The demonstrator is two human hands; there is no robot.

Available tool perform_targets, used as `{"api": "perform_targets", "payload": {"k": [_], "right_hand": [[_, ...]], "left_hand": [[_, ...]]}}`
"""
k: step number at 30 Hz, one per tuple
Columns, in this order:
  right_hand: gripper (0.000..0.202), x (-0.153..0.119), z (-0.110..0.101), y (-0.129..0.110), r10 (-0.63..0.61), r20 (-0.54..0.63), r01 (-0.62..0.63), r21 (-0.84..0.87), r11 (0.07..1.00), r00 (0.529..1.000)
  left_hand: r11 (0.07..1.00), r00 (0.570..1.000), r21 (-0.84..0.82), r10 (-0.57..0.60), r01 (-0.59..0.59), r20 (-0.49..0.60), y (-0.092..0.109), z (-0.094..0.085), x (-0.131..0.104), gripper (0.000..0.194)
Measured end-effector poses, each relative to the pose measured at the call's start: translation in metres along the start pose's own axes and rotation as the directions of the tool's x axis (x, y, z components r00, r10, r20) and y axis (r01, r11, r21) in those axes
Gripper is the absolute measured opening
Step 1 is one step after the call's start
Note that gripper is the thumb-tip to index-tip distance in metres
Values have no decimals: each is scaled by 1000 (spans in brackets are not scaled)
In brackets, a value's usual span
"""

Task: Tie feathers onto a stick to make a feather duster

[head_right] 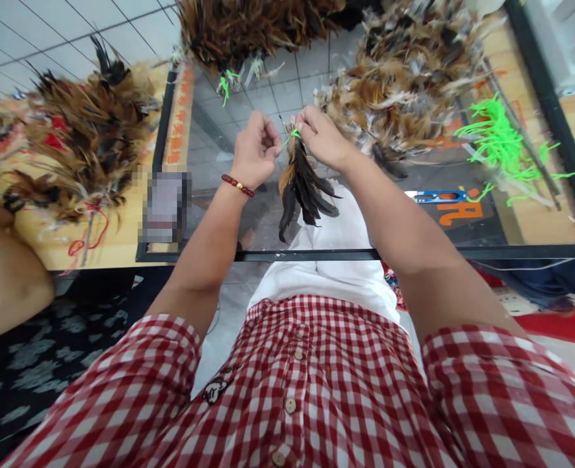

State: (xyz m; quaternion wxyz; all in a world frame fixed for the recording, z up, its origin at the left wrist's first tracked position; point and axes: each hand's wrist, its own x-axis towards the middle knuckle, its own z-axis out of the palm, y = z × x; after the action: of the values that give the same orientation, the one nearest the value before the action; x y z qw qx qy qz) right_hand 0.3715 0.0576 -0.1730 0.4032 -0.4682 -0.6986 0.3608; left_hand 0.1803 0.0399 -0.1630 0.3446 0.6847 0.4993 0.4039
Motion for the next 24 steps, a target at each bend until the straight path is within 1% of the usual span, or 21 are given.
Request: {"api": "perform_targets", "payload": {"k": [2,3,5,7,9,10,12,14,15,17,18,20,21,23,24], "right_hand": [[37,1,2,4,-10,-34,9,-22,1000,999],[36,1,3,6,-18,-37,17,-31,999,999],[33,1,4,11,-37,-25,36,-42,998,999],[32,1,5,12,-54,-12,54,-34,998,998],[31,2,5,4,-69,-38,70,6,998,997],[30,2,4,-5,-78,-68,80,35,996,995],[26,0,0,-30,-101,-126,114,99,989,987],[24,-9,-8,-63,-150,-147,174,163,971,978],[24,-16,-13,-81,-182,-137,206,189,960,974],[23,-33,-25,-114,-241,-81,254,225,941,967],[21,-44,-31,-129,-268,-38,270,234,934,963],[19,-65,-42,-154,-319,80,292,247,924,944],[18,-75,-46,-164,-350,146,304,266,915,925],[22,-94,-53,-177,-398,287,303,325,896,871],[29,-103,-56,-181,-411,349,284,361,888,842]], "left_hand": [[986,994,-133,-99,105,54,5,6,1,23],[964,984,-202,-158,171,77,8,9,1,22],[899,960,-337,-265,280,90,15,16,1,21],[829,936,-438,-335,348,108,22,21,-1,22],[768,917,-509,-380,387,123,28,22,-3,21],[737,906,-543,-404,403,125,30,21,-3,21],[656,882,-629,-458,418,109,33,15,-2,18],[550,850,-734,-521,398,70,32,3,4,16],[499,830,-780,-557,377,45,31,-5,8,17],[420,785,-848,-620,322,-9,26,-22,21,18],[398,765,-870,-643,292,-38,23,-30,29,18],[385,742,-896,-663,221,-102,17,-45,48,19],[388,736,-904,-663,182,-137,15,-51,59,20],[419,722,-902,-655,101,-224,12,-56,82,22],[449,709,-892,-648,58,-280,11,-57,93,22]]}}
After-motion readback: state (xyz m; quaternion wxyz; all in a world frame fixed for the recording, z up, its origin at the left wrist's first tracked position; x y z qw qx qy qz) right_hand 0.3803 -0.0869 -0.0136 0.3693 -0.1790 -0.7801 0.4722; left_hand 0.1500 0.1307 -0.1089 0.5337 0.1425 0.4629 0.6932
